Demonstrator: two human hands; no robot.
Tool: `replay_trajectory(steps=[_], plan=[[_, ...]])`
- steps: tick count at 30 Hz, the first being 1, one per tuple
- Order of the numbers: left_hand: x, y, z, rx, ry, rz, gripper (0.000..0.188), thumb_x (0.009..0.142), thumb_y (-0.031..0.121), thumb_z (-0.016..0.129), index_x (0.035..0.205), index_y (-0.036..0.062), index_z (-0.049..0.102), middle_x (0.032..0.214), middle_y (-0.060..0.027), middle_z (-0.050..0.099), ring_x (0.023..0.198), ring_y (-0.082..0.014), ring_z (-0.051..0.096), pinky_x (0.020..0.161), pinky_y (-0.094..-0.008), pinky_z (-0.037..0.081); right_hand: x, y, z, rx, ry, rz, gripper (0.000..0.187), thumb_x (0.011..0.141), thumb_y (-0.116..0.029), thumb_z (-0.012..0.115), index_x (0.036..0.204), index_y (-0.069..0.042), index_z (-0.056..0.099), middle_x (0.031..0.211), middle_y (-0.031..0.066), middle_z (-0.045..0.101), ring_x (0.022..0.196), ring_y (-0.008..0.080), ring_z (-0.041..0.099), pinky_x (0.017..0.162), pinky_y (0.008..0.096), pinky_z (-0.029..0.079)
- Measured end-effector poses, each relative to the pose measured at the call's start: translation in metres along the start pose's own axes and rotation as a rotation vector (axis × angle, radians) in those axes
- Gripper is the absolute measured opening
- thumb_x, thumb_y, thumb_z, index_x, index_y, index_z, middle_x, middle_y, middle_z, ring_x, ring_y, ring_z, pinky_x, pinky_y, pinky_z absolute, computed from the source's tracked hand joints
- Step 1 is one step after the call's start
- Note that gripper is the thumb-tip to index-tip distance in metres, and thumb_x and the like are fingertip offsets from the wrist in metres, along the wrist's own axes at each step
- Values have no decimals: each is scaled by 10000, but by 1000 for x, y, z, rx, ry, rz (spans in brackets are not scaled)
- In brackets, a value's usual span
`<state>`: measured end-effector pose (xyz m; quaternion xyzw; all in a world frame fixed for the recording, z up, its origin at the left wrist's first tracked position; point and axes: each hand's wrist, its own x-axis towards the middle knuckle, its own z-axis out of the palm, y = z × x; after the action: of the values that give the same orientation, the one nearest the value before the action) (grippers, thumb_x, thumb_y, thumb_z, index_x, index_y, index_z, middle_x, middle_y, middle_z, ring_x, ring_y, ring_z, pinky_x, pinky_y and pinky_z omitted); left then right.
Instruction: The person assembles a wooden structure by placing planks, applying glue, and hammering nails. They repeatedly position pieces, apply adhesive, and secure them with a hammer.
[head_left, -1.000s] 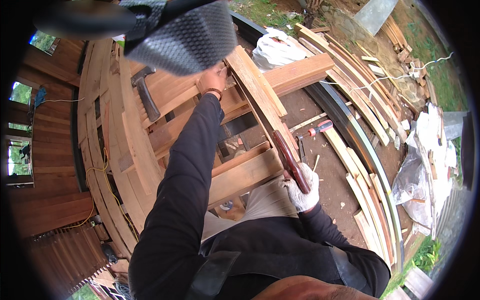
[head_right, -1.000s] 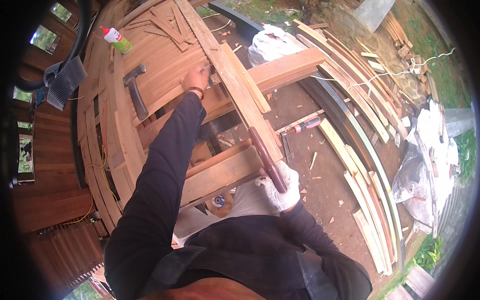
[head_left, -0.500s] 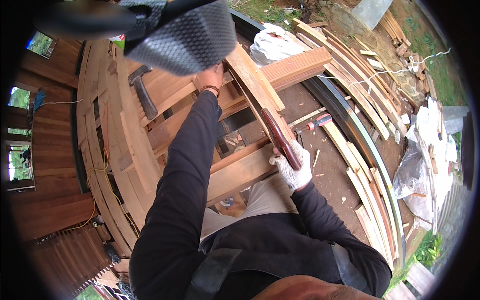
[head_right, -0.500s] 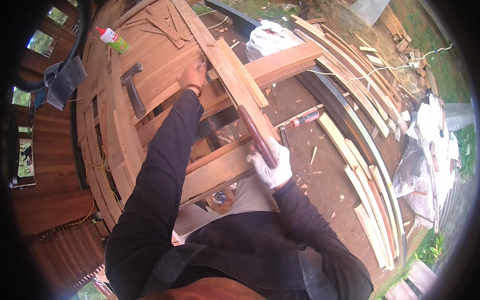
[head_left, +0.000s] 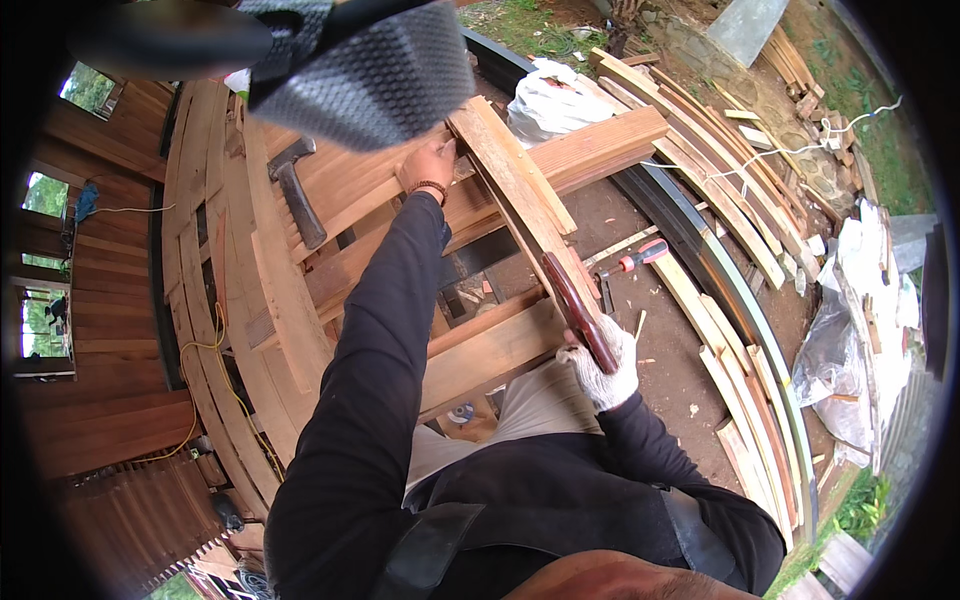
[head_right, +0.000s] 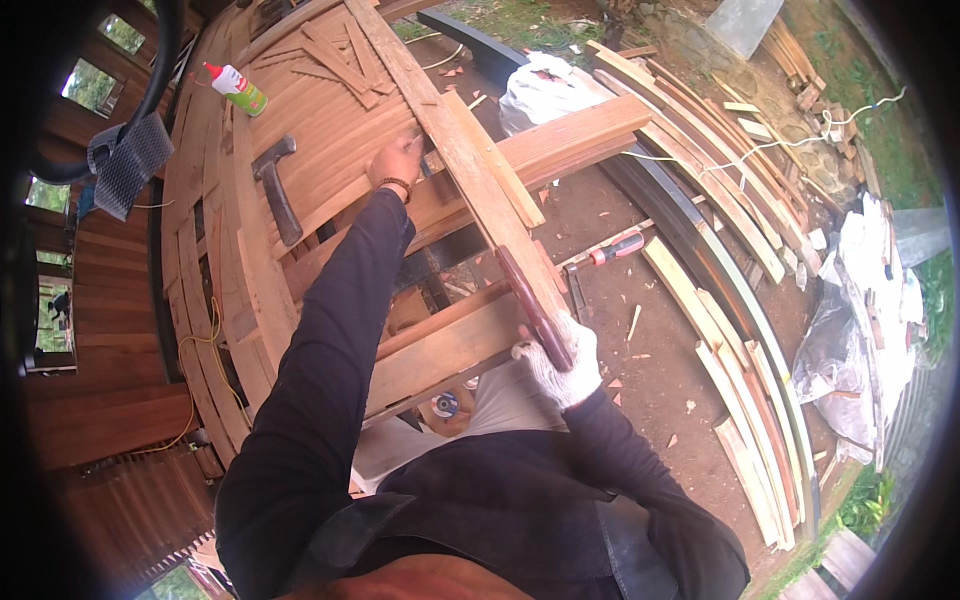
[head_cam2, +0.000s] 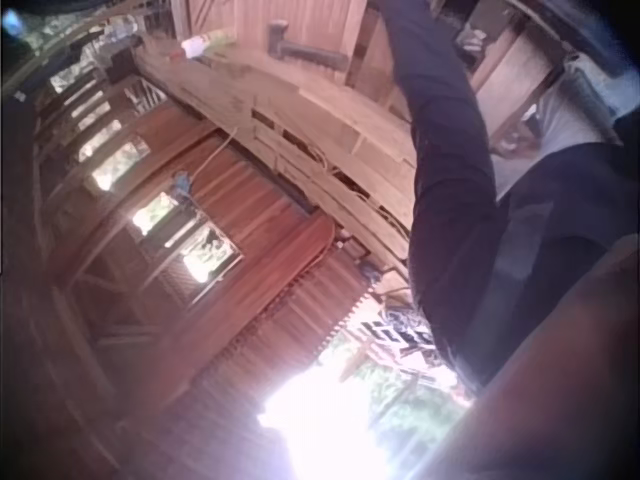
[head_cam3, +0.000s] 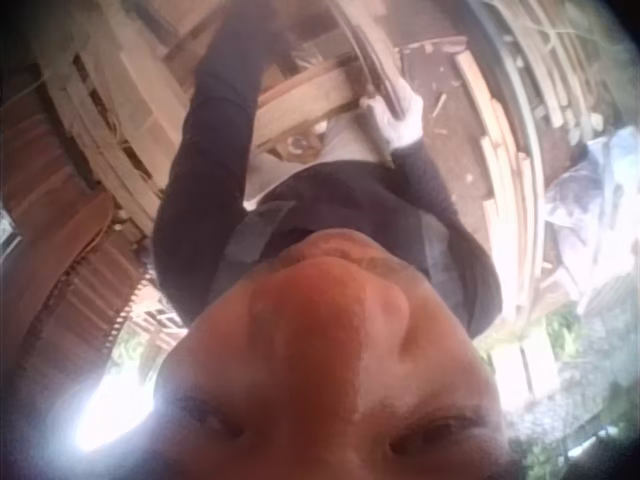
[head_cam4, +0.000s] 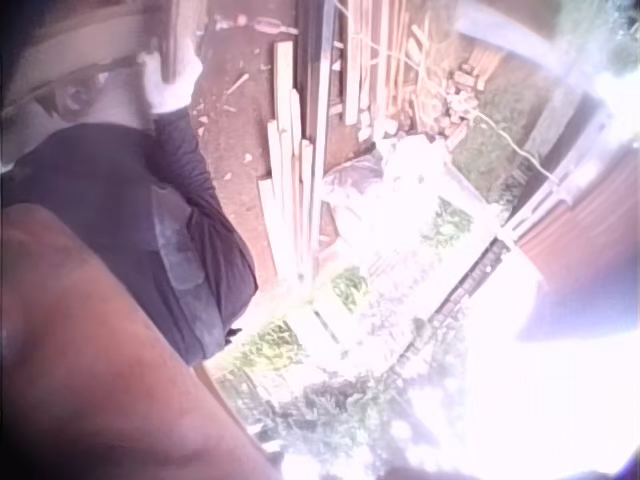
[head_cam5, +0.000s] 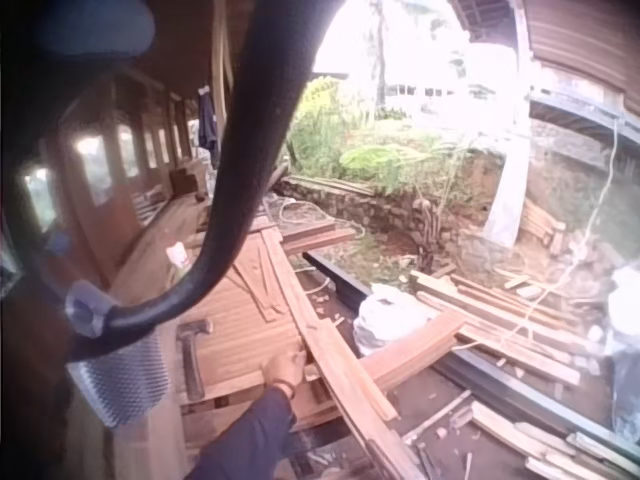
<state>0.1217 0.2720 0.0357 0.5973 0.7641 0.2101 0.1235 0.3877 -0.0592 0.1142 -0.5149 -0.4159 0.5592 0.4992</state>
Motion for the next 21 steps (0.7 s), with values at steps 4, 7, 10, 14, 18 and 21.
replay_trajectory(steps=[4, 7, 10, 14, 18, 21], plan=[[4, 2, -2, 9, -5, -4, 488, 999, 606, 544, 1151, 220, 801, 1063, -123, 791, 1079, -322, 726, 1035, -465, 417, -7, -8, -8, -292, -15, -119, 395, 891, -185, 865, 1153, 52, 689, 946, 94, 729, 903, 147, 741, 752, 299, 568], [1, 5, -2, 22, -9, 0, 492, 998, 615, 542, 1154, 227, 800, 1067, -120, 792, 1092, -321, 724, 1045, -464, 411, 11, -10, 4, -280, -45, -162, 354, 886, -121, 848, 1142, 55, 678, 953, 93, 729, 928, 149, 742, 754, 296, 574], [2, 2, -3, 20, -7, 2, 493, 998, 615, 541, 1153, 225, 800, 1059, -124, 792, 1084, -324, 728, 1035, -464, 419, -15, -18, -13, -302, -45, -123, 360, 903, -115, 830, 1181, 49, 670, 1000, 57, 732, 924, 116, 725, 771, 280, 587], [2, 1, 1, -5, -34, 25, 514, 999, 621, 536, 1160, 207, 796, 1058, -128, 793, 1089, -324, 728, 1036, -485, 423, -4, -13, -1, -152, -43, -93, 386, 908, -83, 810, 1227, 67, 651, 1017, 76, 728, 942, 148, 741, 766, 297, 589], [9, -2, 0, 21, -32, 16, 525, 1005, 625, 523, 1154, 202, 796, 1049, -128, 793, 1073, -323, 730, 1029, -511, 412, -14, -11, -7, -216, -24, -5, 410, 890, -161, 865, 1186, 53, 681, 1022, 91, 734, 956, 141, 741, 814, 275, 582], [5, 0, -4, 30, -31, 9, 527, 1006, 636, 515, 1162, 217, 793, 1063, -131, 792, 1082, -324, 729, 1051, -516, 396, -15, -17, -18, -473, -74, -81, 440, 877, -191, 885, 1182, 51, 679, 990, 80, 737, 947, 147, 736, 788, 286, 583]])
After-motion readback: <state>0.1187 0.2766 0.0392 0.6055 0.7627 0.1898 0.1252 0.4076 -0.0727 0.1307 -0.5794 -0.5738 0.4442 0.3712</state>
